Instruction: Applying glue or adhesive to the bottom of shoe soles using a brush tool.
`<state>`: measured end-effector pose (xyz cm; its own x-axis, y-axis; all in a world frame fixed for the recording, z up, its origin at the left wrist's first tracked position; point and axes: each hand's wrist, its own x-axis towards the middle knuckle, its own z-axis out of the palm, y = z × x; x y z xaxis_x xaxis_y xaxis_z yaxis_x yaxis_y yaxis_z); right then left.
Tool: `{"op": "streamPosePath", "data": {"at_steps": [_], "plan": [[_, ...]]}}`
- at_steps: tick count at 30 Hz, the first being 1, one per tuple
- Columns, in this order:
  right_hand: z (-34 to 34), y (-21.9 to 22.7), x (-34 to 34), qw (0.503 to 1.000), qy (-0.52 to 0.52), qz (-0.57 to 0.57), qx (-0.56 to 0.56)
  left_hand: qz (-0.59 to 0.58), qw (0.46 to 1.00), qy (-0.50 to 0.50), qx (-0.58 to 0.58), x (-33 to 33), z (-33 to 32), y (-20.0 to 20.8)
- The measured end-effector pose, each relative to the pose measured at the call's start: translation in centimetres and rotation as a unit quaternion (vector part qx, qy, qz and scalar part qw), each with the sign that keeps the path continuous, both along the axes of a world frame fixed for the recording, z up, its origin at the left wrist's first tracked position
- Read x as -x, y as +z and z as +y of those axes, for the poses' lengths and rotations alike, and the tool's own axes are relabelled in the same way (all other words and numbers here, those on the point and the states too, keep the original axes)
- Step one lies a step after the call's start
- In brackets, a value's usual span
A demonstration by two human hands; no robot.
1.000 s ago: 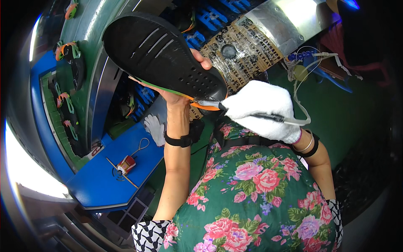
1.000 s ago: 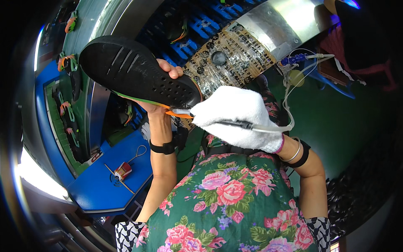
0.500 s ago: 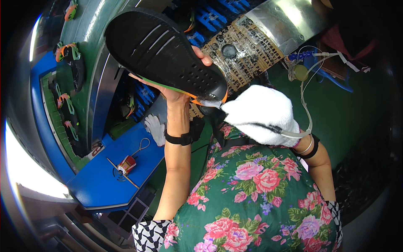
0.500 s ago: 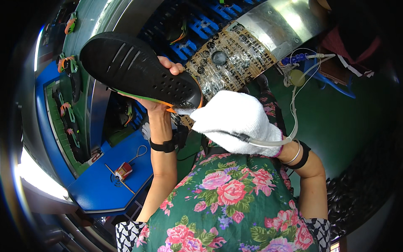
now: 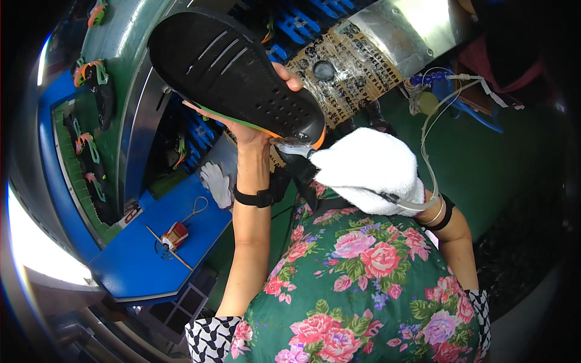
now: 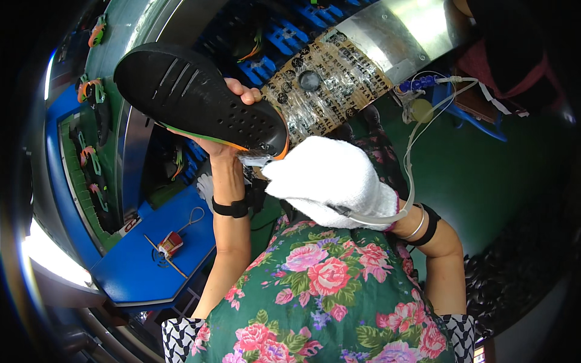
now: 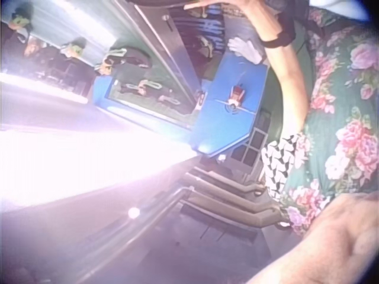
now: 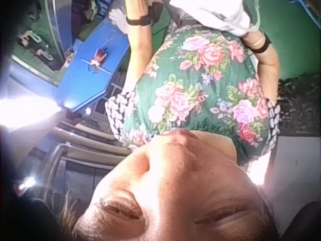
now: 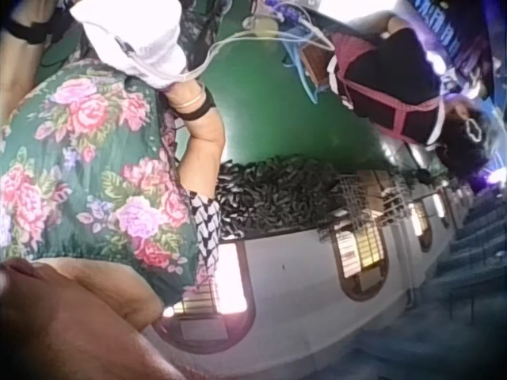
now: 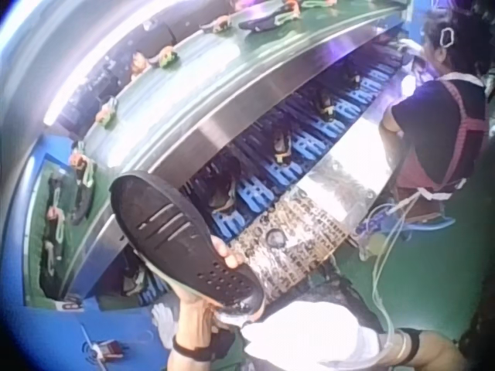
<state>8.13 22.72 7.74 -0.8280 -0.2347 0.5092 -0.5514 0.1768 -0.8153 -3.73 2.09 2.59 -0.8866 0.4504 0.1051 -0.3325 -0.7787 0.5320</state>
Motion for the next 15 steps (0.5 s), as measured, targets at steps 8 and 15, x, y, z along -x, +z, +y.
{"op": "streamPosePath", "data": {"at_steps": [8,15], "plan": [[1.1,0.6,0.3,1.000,-0.001,-0.022,0.013,0.015,1.000,0.013,-0.001,0.1,0.1,-0.9],[1.4,1.1,0.5,0.998,-0.017,-0.053,0.044,0.029,0.999,0.012,0.033,-0.4,0.9,0.3]]}}
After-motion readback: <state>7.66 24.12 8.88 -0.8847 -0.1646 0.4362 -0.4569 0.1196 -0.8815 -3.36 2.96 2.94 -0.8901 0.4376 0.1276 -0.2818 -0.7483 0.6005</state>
